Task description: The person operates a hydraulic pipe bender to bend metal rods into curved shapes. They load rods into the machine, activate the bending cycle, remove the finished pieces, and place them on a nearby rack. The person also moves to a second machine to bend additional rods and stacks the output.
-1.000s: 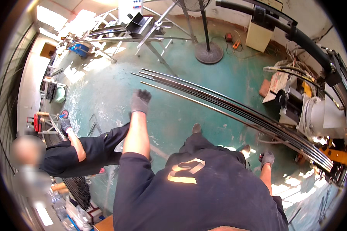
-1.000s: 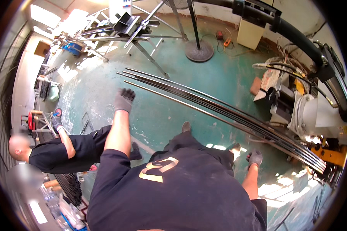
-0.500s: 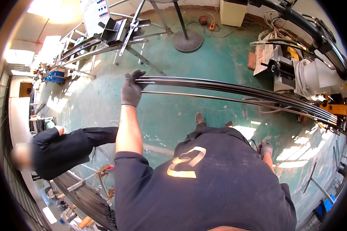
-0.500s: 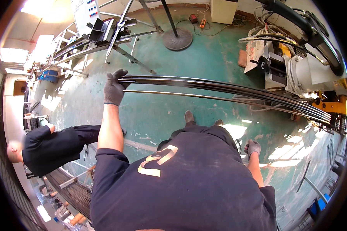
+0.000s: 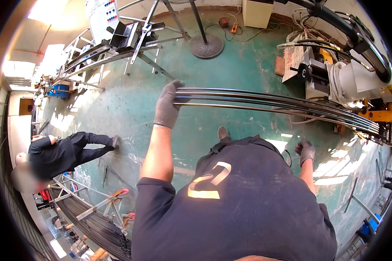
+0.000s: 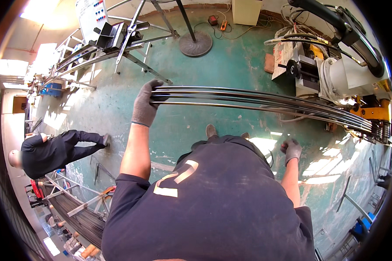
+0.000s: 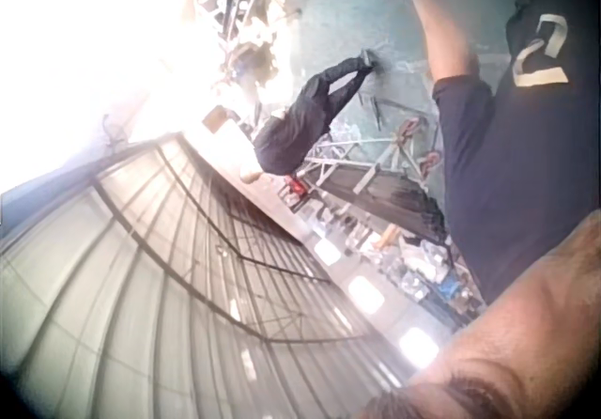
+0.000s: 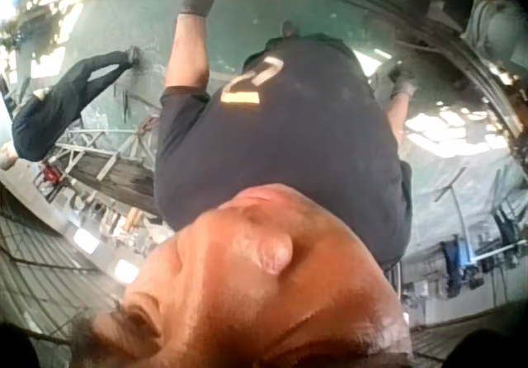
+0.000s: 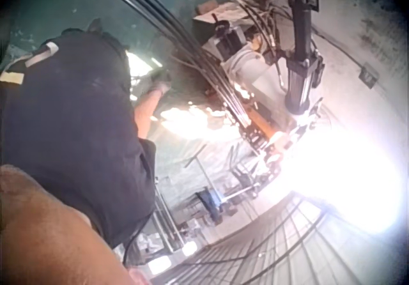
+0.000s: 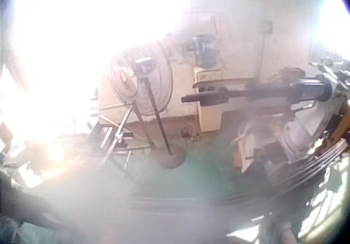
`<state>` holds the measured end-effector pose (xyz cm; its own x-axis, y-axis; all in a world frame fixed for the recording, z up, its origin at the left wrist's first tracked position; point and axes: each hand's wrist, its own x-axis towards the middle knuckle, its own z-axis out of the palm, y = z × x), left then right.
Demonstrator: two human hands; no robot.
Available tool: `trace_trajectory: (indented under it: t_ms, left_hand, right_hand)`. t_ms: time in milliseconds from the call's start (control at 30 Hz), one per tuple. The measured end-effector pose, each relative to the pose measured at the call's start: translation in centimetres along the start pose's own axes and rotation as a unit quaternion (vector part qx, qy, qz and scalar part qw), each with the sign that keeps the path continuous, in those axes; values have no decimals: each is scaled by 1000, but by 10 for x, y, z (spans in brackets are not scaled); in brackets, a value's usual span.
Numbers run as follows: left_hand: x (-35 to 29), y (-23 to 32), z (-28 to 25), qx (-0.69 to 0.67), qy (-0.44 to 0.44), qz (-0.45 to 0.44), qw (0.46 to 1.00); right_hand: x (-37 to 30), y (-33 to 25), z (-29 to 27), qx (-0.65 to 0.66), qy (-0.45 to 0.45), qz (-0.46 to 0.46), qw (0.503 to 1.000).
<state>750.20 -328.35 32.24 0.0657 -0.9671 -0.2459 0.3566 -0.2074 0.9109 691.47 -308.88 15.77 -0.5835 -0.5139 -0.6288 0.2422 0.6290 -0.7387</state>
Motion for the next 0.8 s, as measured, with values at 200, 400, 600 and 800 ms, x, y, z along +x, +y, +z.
trace_trajectory:
  t_ms: [200, 400, 600, 800]
  left_hand:
    - [-3, -20, 43, -12, -37, -25, 999]
    - [-2, -7, 53, -103, -94, -47, 989]
    - [12, -24, 25, -176, -47, -114, 977]
    - [55, -40, 20, -150, 34, -164, 974]
  right_hand:
    - [-4, -89, -9, 327, -185, -101, 921]
    - [-59, -177, 27, 444, -312, -154, 826]
    - [-10, -198, 48, 398, -55, -92, 911]
    - [-10, -193, 33, 379, -67, -88, 919]
